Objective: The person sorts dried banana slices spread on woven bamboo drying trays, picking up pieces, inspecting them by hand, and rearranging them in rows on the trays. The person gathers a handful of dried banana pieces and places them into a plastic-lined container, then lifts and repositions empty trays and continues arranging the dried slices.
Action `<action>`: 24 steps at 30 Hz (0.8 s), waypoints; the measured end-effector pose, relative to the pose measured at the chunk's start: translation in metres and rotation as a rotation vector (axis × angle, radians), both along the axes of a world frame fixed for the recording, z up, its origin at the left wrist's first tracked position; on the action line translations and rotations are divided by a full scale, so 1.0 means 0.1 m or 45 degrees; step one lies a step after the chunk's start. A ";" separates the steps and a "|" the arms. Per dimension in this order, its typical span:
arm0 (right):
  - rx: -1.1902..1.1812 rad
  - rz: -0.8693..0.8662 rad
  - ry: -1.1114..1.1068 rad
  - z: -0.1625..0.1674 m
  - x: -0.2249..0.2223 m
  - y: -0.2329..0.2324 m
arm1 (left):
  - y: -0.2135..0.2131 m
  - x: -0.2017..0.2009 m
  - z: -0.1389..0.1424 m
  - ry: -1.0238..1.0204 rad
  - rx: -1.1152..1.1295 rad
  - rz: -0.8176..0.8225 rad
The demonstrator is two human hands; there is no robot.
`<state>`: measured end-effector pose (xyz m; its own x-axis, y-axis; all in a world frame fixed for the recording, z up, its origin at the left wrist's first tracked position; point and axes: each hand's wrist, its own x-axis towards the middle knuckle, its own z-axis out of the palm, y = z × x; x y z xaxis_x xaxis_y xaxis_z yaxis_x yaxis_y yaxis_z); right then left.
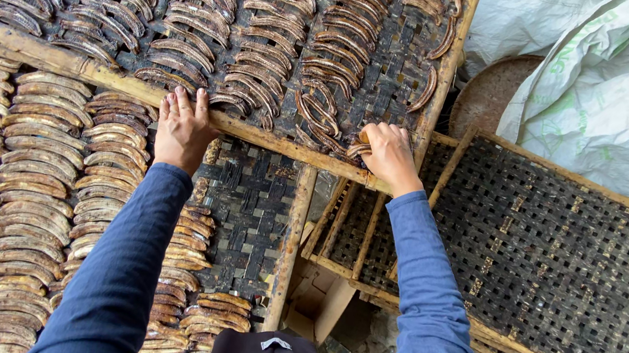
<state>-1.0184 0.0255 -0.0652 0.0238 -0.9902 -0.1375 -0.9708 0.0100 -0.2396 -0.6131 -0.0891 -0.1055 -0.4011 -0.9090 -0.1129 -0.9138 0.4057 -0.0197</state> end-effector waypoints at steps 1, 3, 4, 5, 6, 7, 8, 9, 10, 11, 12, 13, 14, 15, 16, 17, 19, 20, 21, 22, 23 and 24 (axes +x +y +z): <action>0.030 -0.018 -0.005 -0.02 -0.01 0.01 | 0.00 -0.01 0.02 0.002 -0.013 -0.003; -0.236 0.069 -0.023 -0.07 -0.02 0.03 | -0.02 -0.03 0.10 0.014 -0.050 -0.010; -0.370 0.116 -0.030 -0.09 -0.03 0.04 | -0.03 -0.05 0.15 0.035 0.018 0.012; -0.339 0.005 -0.129 -0.11 -0.04 0.05 | -0.05 -0.05 0.22 0.055 0.087 0.032; -0.307 -0.106 -0.230 -0.12 -0.07 0.05 | -0.06 -0.05 0.30 0.074 0.156 0.050; -0.275 -0.215 -0.333 -0.11 -0.10 0.06 | -0.09 -0.04 0.40 0.102 0.244 0.044; -0.334 -0.319 -0.404 -0.09 -0.14 0.07 | -0.12 -0.03 0.50 0.129 0.332 0.042; -0.392 -0.425 -0.479 -0.04 -0.19 0.08 | -0.12 0.01 0.57 0.153 0.421 0.040; -0.451 -0.534 -0.556 0.02 -0.24 0.10 | -0.07 0.06 0.65 0.338 0.268 -0.030; -0.581 -0.598 -0.708 0.10 -0.28 0.14 | -0.01 0.12 0.72 0.518 0.114 -0.096; -0.704 -0.659 -0.865 0.20 -0.30 0.20 | 0.08 0.20 0.79 0.692 -0.038 -0.155; -0.746 -0.747 -1.160 0.32 -0.30 0.28 | 0.18 0.28 0.86 0.810 0.124 -0.017; -0.779 -0.832 -1.459 0.43 -0.24 0.35 | 0.32 0.31 0.91 0.924 0.285 0.128; -0.764 -0.788 -1.460 0.54 -0.11 0.45 | 0.49 0.33 0.96 1.036 0.449 0.277; -0.743 -0.744 -1.465 0.66 0.06 0.57 | 0.73 0.36 1.00 1.332 0.804 0.283; -0.719 -0.708 -1.473 0.78 0.29 0.72 | 1.02 0.41 1.03 1.618 1.166 0.293; -0.591 -0.503 -1.314 0.98 0.96 1.04 | 1.74 0.61 1.08 1.589 1.945 0.348; -0.452 -0.462 -1.340 1.06 1.36 1.20 | 2.09 0.58 1.09 1.743 2.317 0.350; -0.309 -0.428 -1.359 1.13 1.79 1.38 | 2.37 0.66 1.10 1.798 2.557 0.470; -0.424 -0.139 -1.027 1.19 2.23 1.55 | 2.60 0.77 1.09 1.836 2.806 0.605; -0.310 -0.082 -1.168 1.24 2.68 1.73 | 2.75 0.92 1.06 1.936 2.868 0.601; -0.226 0.002 -1.118 1.26 3.09 1.86 | 2.87 1.06 1.02 2.045 2.929 0.591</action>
